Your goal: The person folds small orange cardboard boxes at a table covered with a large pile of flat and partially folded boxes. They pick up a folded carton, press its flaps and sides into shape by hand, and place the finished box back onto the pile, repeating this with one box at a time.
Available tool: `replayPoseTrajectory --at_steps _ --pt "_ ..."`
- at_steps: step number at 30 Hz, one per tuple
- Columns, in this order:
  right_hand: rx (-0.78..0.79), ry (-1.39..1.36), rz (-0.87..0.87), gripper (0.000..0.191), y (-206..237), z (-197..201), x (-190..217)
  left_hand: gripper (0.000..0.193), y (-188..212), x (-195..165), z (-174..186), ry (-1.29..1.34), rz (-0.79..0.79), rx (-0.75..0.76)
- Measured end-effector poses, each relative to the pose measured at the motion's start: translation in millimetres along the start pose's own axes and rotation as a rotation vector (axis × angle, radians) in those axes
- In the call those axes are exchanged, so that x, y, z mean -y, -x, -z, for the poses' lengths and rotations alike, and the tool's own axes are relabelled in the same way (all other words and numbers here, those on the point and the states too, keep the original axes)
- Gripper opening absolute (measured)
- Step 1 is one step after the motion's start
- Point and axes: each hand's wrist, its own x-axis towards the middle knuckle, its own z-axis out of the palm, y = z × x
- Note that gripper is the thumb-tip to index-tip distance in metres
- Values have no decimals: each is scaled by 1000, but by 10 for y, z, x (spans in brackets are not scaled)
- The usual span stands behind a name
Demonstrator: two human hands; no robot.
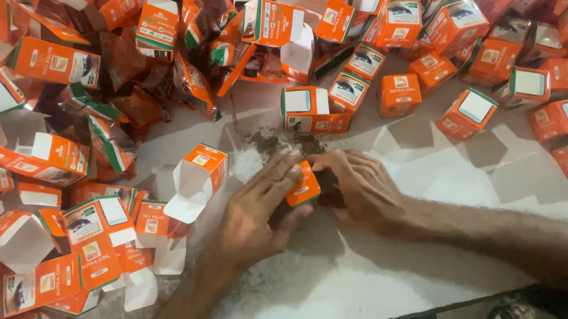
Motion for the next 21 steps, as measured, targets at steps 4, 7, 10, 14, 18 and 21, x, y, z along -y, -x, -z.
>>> replayPoseTrajectory --at_steps 4,7,10,14,18,21 --pt "-9 0 29 59 2 -7 -12 52 -8 5 -92 163 94 -66" --pt "-23 -14 29 57 -8 -11 -3 37 2 5 -122 271 161 -85" --pt "-23 10 24 56 -11 -10 5 28 8 2 -110 227 137 -66" --pt "10 19 -24 59 -16 3 15 22 3 -21 -94 100 44 -77" --pt "1 7 -11 61 -20 24 42 17 -3 -39 -97 120 70 -81" --pt "-2 -7 -1 60 -22 34 52 17 -10 -31 -116 126 78 -113"
